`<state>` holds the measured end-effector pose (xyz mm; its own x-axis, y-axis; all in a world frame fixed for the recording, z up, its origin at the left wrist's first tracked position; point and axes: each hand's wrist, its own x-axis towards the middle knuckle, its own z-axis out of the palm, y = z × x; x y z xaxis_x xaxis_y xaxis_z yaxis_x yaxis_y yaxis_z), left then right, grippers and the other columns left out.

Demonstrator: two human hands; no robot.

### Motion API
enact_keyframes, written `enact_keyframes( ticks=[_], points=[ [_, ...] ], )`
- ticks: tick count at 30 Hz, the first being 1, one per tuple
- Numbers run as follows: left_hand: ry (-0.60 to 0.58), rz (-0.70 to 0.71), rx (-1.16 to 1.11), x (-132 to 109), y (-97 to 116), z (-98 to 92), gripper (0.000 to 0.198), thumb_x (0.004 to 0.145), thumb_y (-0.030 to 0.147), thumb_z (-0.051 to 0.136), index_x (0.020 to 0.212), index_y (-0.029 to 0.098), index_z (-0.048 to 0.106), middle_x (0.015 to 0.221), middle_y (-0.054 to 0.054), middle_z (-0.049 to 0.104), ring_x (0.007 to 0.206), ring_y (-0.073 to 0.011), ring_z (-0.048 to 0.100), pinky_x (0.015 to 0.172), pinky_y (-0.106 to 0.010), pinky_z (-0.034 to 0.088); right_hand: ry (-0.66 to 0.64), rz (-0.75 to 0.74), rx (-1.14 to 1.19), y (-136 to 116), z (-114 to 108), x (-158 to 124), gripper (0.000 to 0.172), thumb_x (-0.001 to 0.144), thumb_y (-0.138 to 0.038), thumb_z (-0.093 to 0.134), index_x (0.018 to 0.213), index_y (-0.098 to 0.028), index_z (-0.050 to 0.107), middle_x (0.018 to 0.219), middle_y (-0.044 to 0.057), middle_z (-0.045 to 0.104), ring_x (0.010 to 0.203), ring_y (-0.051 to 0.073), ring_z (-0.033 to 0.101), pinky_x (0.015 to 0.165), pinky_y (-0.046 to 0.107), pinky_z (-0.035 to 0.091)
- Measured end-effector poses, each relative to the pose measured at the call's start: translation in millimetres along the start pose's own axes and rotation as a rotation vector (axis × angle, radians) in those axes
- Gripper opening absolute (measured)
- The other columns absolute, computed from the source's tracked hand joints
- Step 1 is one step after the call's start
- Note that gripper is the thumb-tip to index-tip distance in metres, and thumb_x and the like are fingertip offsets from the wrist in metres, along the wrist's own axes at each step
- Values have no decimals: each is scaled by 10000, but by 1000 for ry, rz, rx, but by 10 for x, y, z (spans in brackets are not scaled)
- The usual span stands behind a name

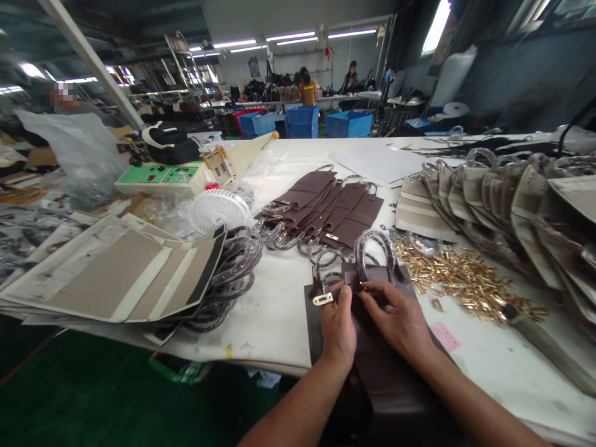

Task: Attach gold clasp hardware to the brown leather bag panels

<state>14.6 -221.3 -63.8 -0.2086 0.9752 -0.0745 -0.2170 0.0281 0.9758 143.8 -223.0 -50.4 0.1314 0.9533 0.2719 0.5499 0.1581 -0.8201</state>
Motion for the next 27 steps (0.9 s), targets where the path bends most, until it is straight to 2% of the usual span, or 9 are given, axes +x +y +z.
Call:
enact_keyframes(
  ticks=[5,9,13,18,22,27],
  points=[
    [-100,150,158,-97,40,-10,266,989,385,597,1131,221,750,1118,-80,729,1089,-247,662,1007,-354,485,7,-7,-43,76,-18,-47,216,920,-445,645,1049,-288,718,918,40,790,808,259,754,751,382,589],
    [-126,125,146,-91,52,-12,247,980,375,607,1120,218,738,1094,-76,725,1058,-239,671,983,-344,502,-4,-11,-46,107,-18,-66,208,932,-433,641,1076,-293,695,946,41,783,823,251,751,780,386,590],
    [-118,66,143,-54,51,-22,243,983,370,592,1126,230,730,1113,-68,738,1089,-243,669,1005,-343,489,2,16,-28,100,-15,-61,273,923,-431,662,1148,-276,673,928,41,781,832,254,755,781,376,597],
    [-84,-2,132,-21,35,-19,246,999,383,572,1097,231,739,1130,-61,750,1095,-240,672,1009,-342,484,-23,-56,-88,94,-6,-44,186,939,-381,640,1068,-273,720,1002,38,800,868,247,768,805,350,609],
    [-96,63,163,-5,18,-31,255,1013,351,552,1102,221,753,1145,-58,741,1118,-231,661,1034,-351,474,-44,-129,-137,85,-21,-19,195,964,-343,616,1095,-245,720,1002,46,802,846,229,769,762,319,604],
    [-141,113,209,-11,-7,-48,234,1015,309,559,1113,226,754,1076,-42,720,1049,-199,658,989,-324,488,-136,-135,-166,76,-79,38,171,973,-311,610,1095,-251,714,960,23,798,765,196,760,687,282,581]
  ],
)
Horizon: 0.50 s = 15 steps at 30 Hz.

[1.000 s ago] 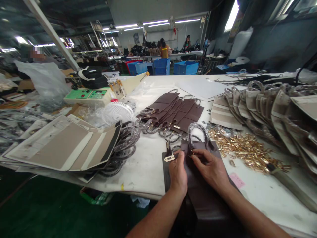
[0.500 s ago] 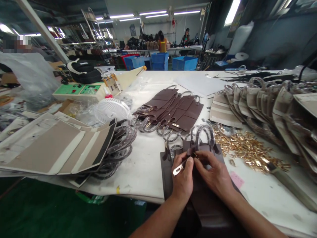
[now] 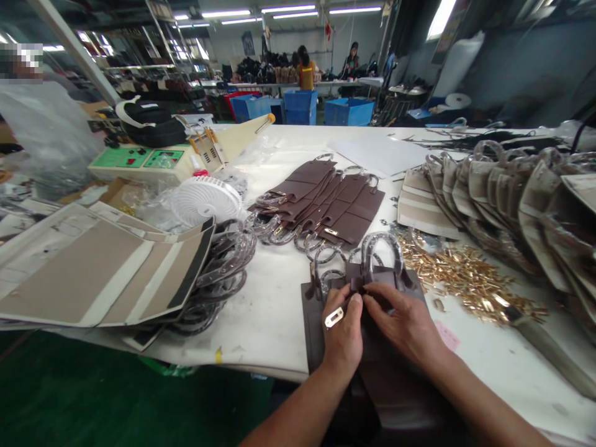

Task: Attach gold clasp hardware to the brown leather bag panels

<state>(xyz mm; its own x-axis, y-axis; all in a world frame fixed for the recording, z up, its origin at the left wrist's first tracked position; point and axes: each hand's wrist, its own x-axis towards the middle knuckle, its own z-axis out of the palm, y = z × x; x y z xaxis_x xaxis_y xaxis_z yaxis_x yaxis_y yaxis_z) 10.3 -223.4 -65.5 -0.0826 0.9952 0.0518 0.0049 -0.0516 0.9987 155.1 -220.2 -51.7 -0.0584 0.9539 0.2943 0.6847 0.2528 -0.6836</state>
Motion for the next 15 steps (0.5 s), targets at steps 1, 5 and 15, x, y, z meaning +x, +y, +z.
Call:
enact_keyframes(
  ticks=[1,5,15],
  points=[
    [1,-1,-7,-5,-2,2,224,1010,299,567,1109,227,754,1063,-37,713,1041,-194,656,979,-316,491,-10,-9,-8,9,-10,1,164,973,-308,610,1088,-256,715,960,19,799,773,198,762,694,283,583],
    [-31,4,-45,-33,19,7,198,1000,271,584,1083,219,757,1000,-28,672,1000,-179,644,942,-299,497,-22,-50,-16,33,-40,-50,173,980,-298,606,1112,-264,713,1015,21,799,840,207,774,765,294,600],
    [-295,270,39,-166,34,-10,336,1025,267,532,1310,257,711,976,-62,565,947,-185,595,856,-328,499,174,231,172,41,-205,-326,194,886,-416,727,978,-252,677,830,5,767,725,184,752,671,230,614]
  ],
)
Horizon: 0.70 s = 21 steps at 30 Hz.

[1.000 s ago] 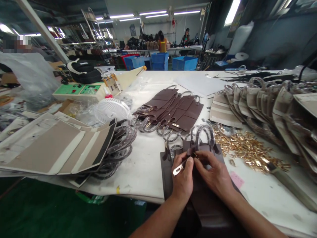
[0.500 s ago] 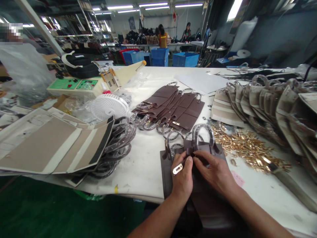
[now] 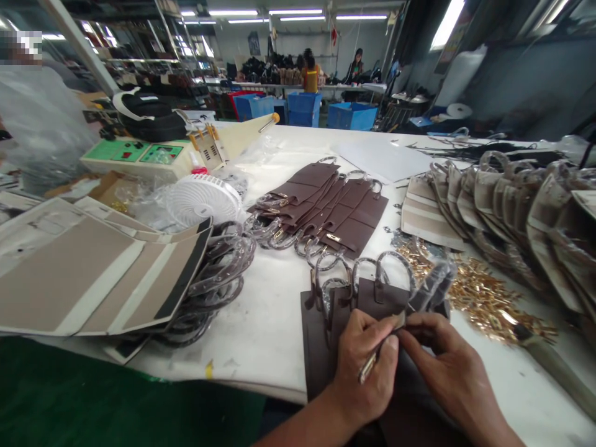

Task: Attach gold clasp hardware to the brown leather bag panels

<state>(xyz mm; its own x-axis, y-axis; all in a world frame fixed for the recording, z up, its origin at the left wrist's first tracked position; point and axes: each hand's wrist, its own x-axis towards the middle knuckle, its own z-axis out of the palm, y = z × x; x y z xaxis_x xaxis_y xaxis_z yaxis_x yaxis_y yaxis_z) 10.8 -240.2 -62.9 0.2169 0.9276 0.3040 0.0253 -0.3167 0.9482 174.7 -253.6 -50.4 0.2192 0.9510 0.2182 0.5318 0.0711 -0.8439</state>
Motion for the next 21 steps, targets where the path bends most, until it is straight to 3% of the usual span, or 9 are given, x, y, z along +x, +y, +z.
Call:
enact_keyframes(
  ticks=[3,6,8,11,13,15,17,21],
  points=[
    [-14,46,8,-4,-10,15,348,1018,248,530,1319,242,706,987,-77,574,947,-191,595,849,-336,505,29,18,-6,-1,-27,23,211,843,-426,758,877,-249,648,754,-11,718,671,168,709,631,217,585],
    [-21,21,-14,23,-5,11,362,1025,270,526,1349,254,687,992,-75,594,950,-191,609,864,-336,512,-58,33,-24,-90,-62,100,235,856,-450,739,778,-245,657,729,-9,696,665,165,672,628,224,559],
    [-2,-73,-49,48,-10,-28,339,1031,321,535,1317,251,705,1033,-77,640,984,-199,631,902,-339,514,-137,64,-20,-161,-142,157,252,856,-487,742,801,-245,698,776,1,728,714,180,690,652,234,557],
    [233,-359,-166,94,-48,-192,329,1004,448,593,1199,236,752,1158,-74,719,1096,-229,659,968,-338,511,-138,100,-54,-163,-398,232,292,829,-536,764,850,-246,748,842,16,767,774,205,718,692,254,556],
    [466,-524,-308,137,-83,-368,374,938,512,675,1167,227,751,1207,-64,743,1139,-251,670,990,-351,520,-7,145,-94,-47,-624,274,320,842,-557,740,833,-238,751,814,26,766,759,213,721,692,269,553],
    [597,-601,-431,182,-106,-560,434,846,515,773,1162,218,741,1166,-54,767,1097,-263,700,964,-370,548,123,200,-129,163,-826,309,350,858,-575,703,835,-229,746,777,37,761,737,224,722,671,286,549],
    [584,-636,-463,214,-111,-726,483,776,485,839,1159,208,741,1110,-55,783,1041,-269,723,917,-379,574,145,213,-206,430,-943,336,358,852,-580,685,876,-230,755,782,46,767,723,233,719,648,303,539],
    [335,-726,-365,216,-115,-923,583,715,509,870,1157,147,752,1078,-125,776,971,-303,734,769,-375,600,18,117,-494,919,-880,364,329,872,-510,640,1030,-256,780,941,59,779,712,218,701,662,325,522]
  ],
)
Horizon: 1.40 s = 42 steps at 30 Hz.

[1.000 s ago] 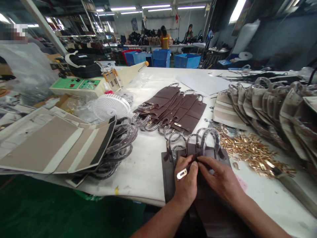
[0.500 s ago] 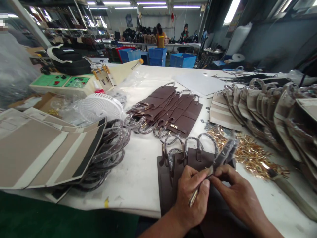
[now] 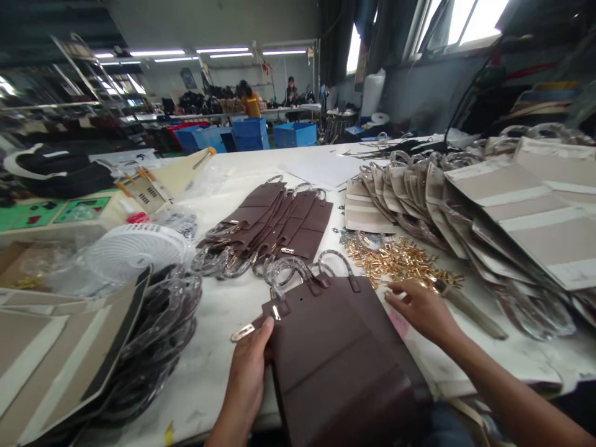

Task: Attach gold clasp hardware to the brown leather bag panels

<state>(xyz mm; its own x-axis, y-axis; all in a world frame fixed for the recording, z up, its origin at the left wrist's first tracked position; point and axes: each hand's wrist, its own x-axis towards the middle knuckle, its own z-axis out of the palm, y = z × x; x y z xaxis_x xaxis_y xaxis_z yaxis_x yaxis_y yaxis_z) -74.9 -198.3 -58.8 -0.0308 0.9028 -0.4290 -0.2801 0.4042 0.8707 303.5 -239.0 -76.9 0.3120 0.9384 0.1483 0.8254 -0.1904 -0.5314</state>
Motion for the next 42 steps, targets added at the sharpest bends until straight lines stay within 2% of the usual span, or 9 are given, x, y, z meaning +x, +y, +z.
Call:
enact_keyframes(
  ticks=[3,7,12,16,20,23,28,35,42],
  points=[
    [88,144,224,1,38,-88,735,702,550,856,1299,167,663,1193,-140,715,992,-289,710,656,-314,575,16,-42,-160,105,194,12,327,910,-457,595,1111,-271,773,1077,72,761,787,223,711,705,330,516],
    [257,673,580,-91,230,-114,669,843,474,745,1423,224,524,1324,-121,608,1088,-254,648,814,-357,589,27,-78,-179,151,206,7,323,965,-393,512,1106,-254,768,1109,98,760,896,258,717,718,339,495],
    [-59,1061,1021,-169,548,147,281,938,287,634,1213,238,668,1233,-88,654,1173,-258,619,1033,-442,531,76,-132,34,-44,-4,16,334,972,-422,502,1008,-232,775,1016,92,783,874,266,722,767,368,522],
    [-222,1053,1229,68,616,417,281,915,235,660,1194,208,685,1229,-94,679,1182,-255,618,1071,-441,510,139,-222,376,-673,-148,-47,316,939,-490,605,1003,-261,812,1040,87,779,1005,286,708,859,391,545],
    [-391,1077,1483,412,632,646,447,954,199,589,1401,177,584,1495,-123,563,1404,-282,476,1208,-476,372,-197,-109,713,-1325,-53,-109,387,952,-500,581,1112,-221,796,850,61,781,733,238,729,644,337,568],
    [-586,1079,1616,635,703,798,400,967,196,573,1363,201,628,1449,-104,619,1383,-270,501,1189,-451,380,-336,-51,813,-1565,170,-108,393,955,-473,554,1095,-178,772,779,49,763,650,211,719,584,298,540],
    [-749,1054,1667,802,915,991,148,914,216,658,1004,254,770,1104,-70,730,1144,-258,610,1044,-389,453,-232,-150,631,-1570,574,-94,161,887,-312,593,898,-212,718,693,0,704,660,194,678,623,288,486],
    [-853,907,1638,687,1137,1312,125,803,166,726,750,273,764,915,-69,737,1120,-305,620,1047,-434,422,-178,-256,559,-1467,796,-111,255,936,-267,571,1175,-239,655,952,43,769,851,230,737,767,332,554],
    [-765,609,1465,702,968,1486,314,720,111,757,1012,216,804,936,-72,782,779,-245,730,804,-350,555,-90,-672,285,-1509,852,-177,339,1044,-208,462,1307,-249,672,1048,98,734,945,258,705,827,370,561]
  ],
)
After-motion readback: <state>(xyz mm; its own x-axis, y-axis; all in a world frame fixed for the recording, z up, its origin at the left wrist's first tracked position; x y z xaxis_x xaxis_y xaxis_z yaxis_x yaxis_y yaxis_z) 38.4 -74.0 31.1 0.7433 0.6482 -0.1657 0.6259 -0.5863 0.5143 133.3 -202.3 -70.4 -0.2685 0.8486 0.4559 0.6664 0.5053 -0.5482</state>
